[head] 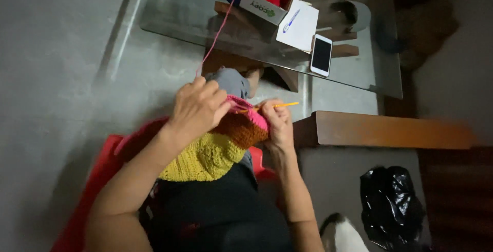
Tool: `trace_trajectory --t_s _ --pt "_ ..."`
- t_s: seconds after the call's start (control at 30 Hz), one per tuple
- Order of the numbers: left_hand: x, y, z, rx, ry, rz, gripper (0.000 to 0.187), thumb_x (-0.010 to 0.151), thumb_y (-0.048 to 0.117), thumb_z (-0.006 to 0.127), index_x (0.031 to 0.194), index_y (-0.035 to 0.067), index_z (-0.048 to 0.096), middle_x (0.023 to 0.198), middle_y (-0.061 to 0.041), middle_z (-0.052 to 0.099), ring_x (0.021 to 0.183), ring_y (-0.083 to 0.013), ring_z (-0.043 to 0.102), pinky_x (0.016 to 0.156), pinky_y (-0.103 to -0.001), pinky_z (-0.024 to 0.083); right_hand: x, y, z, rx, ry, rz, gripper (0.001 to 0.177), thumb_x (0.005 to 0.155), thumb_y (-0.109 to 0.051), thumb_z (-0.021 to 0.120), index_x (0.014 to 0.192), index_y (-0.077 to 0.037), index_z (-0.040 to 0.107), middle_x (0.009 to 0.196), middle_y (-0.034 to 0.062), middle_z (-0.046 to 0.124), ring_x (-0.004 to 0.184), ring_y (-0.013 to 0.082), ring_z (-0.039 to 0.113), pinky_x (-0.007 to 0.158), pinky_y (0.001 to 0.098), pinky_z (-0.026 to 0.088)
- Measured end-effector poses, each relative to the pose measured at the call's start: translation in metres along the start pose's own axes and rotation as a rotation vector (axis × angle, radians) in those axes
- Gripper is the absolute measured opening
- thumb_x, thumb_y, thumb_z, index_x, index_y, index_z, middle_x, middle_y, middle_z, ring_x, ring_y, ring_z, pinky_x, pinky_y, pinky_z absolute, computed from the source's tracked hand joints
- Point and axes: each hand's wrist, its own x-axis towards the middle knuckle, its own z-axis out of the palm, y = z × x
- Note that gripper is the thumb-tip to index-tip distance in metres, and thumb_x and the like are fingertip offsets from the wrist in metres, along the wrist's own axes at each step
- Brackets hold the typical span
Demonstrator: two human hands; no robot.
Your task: A person is crocheting a multi-colored piece of fabric using a crochet hook and pink yarn.
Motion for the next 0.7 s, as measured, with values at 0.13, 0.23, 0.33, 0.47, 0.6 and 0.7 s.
trace_trajectory --t_s 0.13,0.23,0.33,0.47,0.6,0.7 --pt "0.004 0.015 0.020 -0.094 -0.008 -0.037 0.016 0.095 0.031 0.066 0.087 0.017 0.069 0.081 -0.004 0.062 0.078 -0.0300 0.063 0.057 -0.042 0.051 -0.007 0.021 -0.049 -0.021 0.068 0.034 0.017 0.096 -0.011 0.068 0.086 0.000 0.061 0.081 0.0181 0.069 0.067 0.0190 0.068 0.062 0.0252 0.051" --pt "0.008 0.026 0.040 -0.299 0.017 -0.088 0.016 0.096 0.022 0.067 0.109 0.014 0.070 0.080 -0.008 0.068 0.073 -0.0342 0.067 0.056 -0.045 0.052 -0.018 0.011 -0.047 0.011 -0.034 0.005 0.020 0.096 -0.013 0.069 0.091 0.006 0.062 0.079 0.0249 0.070 0.063 0.0207 0.070 0.058 0.0261 0.054" --pt "0.016 0.039 0.027 -0.717 0.010 -0.258 0.050 0.093 0.013 0.067 0.142 0.013 0.056 0.085 -0.014 0.072 0.080 -0.0424 0.069 0.060 -0.054 0.051 -0.034 -0.017 -0.029 0.065 -0.076 -0.023 0.023 0.094 -0.013 0.071 0.084 0.007 0.064 0.074 0.0270 0.070 0.058 0.0201 0.068 0.056 0.0261 0.053" --pt "0.002 0.019 0.036 -0.640 0.043 -0.153 0.003 0.092 0.016 0.074 0.092 0.013 0.072 0.071 -0.009 0.069 0.065 -0.0342 0.067 0.058 -0.041 0.052 -0.033 -0.023 -0.042 0.088 -0.163 -0.100 0.019 0.090 -0.005 0.069 0.084 0.012 0.063 0.072 0.0315 0.068 0.054 0.0254 0.066 0.053 0.0304 0.052" --pt "0.001 0.024 -0.013 -1.633 -0.216 -0.263 0.022 0.091 0.016 0.065 0.075 0.010 0.079 0.129 -0.022 0.065 0.118 -0.0337 0.061 0.107 -0.051 0.042 -0.031 -0.023 -0.031 0.074 -0.152 -0.150 0.020 0.091 -0.005 0.067 0.085 0.013 0.063 0.074 0.0301 0.068 0.061 0.0243 0.068 0.059 0.0319 0.055" --pt "-0.008 0.033 0.001 -1.879 -0.098 -0.194 0.035 0.103 0.014 0.054 0.128 0.033 0.069 0.148 -0.025 0.051 0.128 -0.0331 0.062 0.110 -0.049 0.045 -0.036 -0.028 -0.021 -0.013 -0.141 -0.224 0.015 0.090 -0.004 0.069 0.082 0.009 0.066 0.076 0.0276 0.070 0.068 0.0290 0.072 0.065 0.0328 0.056"
